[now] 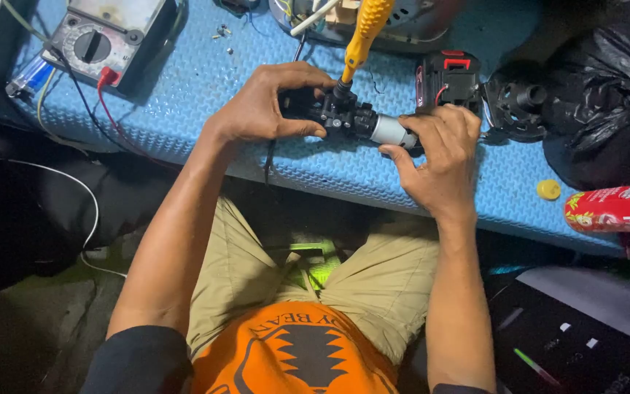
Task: Disassembling and adjusting the internal components of a small motor assembly using a screwdriver on a repair bench.
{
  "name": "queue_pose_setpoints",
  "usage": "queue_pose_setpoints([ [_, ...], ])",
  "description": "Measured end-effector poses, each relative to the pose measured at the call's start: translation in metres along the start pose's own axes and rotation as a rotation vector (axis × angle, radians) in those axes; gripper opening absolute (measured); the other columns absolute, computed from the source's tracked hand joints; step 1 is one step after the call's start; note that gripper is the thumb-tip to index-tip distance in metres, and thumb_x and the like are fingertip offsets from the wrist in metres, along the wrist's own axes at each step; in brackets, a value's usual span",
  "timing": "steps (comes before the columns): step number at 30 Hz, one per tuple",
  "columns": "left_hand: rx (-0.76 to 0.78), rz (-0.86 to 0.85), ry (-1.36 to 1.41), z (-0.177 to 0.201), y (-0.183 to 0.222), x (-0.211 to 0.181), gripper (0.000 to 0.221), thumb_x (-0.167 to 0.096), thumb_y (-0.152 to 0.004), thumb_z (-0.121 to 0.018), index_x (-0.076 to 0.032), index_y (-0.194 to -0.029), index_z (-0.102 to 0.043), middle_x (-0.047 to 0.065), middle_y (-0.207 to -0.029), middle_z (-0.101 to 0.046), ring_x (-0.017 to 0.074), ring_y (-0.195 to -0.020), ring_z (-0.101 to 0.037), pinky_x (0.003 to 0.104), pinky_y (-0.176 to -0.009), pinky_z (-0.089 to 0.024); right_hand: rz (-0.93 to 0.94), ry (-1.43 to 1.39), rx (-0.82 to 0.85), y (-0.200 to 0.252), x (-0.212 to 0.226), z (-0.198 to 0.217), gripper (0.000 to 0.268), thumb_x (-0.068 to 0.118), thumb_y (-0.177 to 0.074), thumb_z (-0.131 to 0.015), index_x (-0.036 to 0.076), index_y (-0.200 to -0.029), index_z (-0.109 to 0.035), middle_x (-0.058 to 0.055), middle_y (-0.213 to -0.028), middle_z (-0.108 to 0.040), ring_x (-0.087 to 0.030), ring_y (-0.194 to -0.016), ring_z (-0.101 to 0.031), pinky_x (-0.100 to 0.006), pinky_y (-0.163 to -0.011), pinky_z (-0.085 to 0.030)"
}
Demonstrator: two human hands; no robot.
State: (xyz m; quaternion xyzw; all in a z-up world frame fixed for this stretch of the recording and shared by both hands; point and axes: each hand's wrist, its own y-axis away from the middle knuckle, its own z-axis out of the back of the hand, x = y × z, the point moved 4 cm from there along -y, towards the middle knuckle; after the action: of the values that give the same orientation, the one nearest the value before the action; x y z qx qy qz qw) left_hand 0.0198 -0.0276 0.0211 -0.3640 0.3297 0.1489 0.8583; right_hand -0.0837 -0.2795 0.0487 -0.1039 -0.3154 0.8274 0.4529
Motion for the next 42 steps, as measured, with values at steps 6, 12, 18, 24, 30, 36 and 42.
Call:
queue_pose_setpoints([
  [6,-0.005,-0.009,0.0,-0.0002,-0.0006,0.0001,0.058,-0.028,-0.09,-0.089,-0.001,-0.136,-0.064,0.017,-0.126,-0.067,0.0276,-0.105,-0.065,0.046,-0.096,-0.056,-0.003,-0.004,-0.001,0.0022,-0.0018,-0.0018,0.035,0.025,-0.093,-0.09,0.001,-0.111,-0.072,-0.011,-0.104,-0.073,-0.033,-0.106,-0.062,-0.046,-0.103,-0.038],
  [12,-0.014,0.0,0.007,0.0005,-0.0007,-0.0009,0.058,-0.025,-0.089,-0.09,0.001,-0.134,-0.065,0.015,-0.124,-0.067,0.0259,-0.104,-0.064,0.043,-0.094,-0.054,-0.008,-0.014,0.002,0.0024,-0.0028,-0.0014,0.038,0.027,-0.094,-0.089,0.001,-0.11,-0.067,-0.014,-0.108,-0.067,-0.033,-0.107,-0.06,-0.046,-0.102,-0.038],
  [18,-0.024,0.0,-0.018,-0.0008,0.0008,0.0024,0.058,-0.028,-0.09,-0.09,-0.001,-0.134,-0.066,0.015,-0.123,-0.068,0.0269,-0.104,-0.065,0.045,-0.094,-0.054,-0.002,-0.011,-0.002,-0.0003,0.0012,-0.0006,0.034,0.03,-0.098,-0.084,0.001,-0.108,-0.07,-0.011,-0.102,-0.071,-0.033,-0.105,-0.061,-0.047,-0.103,-0.039],
  [24,-0.02,0.007,-0.029,-0.001,0.0009,0.0039,0.058,-0.029,-0.09,-0.089,-0.001,-0.135,-0.065,0.018,-0.128,-0.068,0.0317,-0.115,-0.066,0.044,-0.096,-0.054,0.006,-0.012,-0.003,0.0024,-0.0019,-0.003,0.036,0.027,-0.094,-0.09,0.001,-0.111,-0.07,-0.012,-0.107,-0.07,-0.033,-0.106,-0.061,-0.047,-0.104,-0.038],
  [30,-0.015,0.023,-0.04,-0.0019,0.0015,0.006,0.06,-0.036,-0.091,-0.087,-0.003,-0.136,-0.065,0.017,-0.128,-0.068,0.0334,-0.117,-0.066,0.048,-0.098,-0.053,-0.01,-0.004,0.011,0.0039,-0.0022,-0.0043,0.037,0.027,-0.094,-0.09,0.001,-0.112,-0.071,-0.014,-0.109,-0.069,-0.033,-0.109,-0.06,-0.047,-0.106,-0.038],
  [36,-0.017,0.007,-0.045,-0.0018,0.0012,0.0054,0.06,-0.034,-0.091,-0.088,-0.003,-0.136,-0.065,0.017,-0.128,-0.069,0.0327,-0.115,-0.066,0.046,-0.095,-0.053,-0.028,0.007,0.018,0.0053,-0.003,-0.0042,0.038,0.027,-0.094,-0.09,0.001,-0.113,-0.069,-0.016,-0.111,-0.066,-0.034,-0.11,-0.059,-0.046,-0.106,-0.038],
  [42,-0.023,-0.005,-0.05,-0.0011,0.0005,0.0035,0.058,-0.034,-0.091,-0.088,-0.002,-0.135,-0.066,0.016,-0.124,-0.07,0.0279,-0.105,-0.066,0.043,-0.089,-0.054,-0.012,0.006,0.0,0.004,-0.0026,-0.0034,0.039,0.029,-0.095,-0.09,0.0,-0.111,-0.069,-0.016,-0.109,-0.067,-0.034,-0.108,-0.06,-0.046,-0.105,-0.039],
])
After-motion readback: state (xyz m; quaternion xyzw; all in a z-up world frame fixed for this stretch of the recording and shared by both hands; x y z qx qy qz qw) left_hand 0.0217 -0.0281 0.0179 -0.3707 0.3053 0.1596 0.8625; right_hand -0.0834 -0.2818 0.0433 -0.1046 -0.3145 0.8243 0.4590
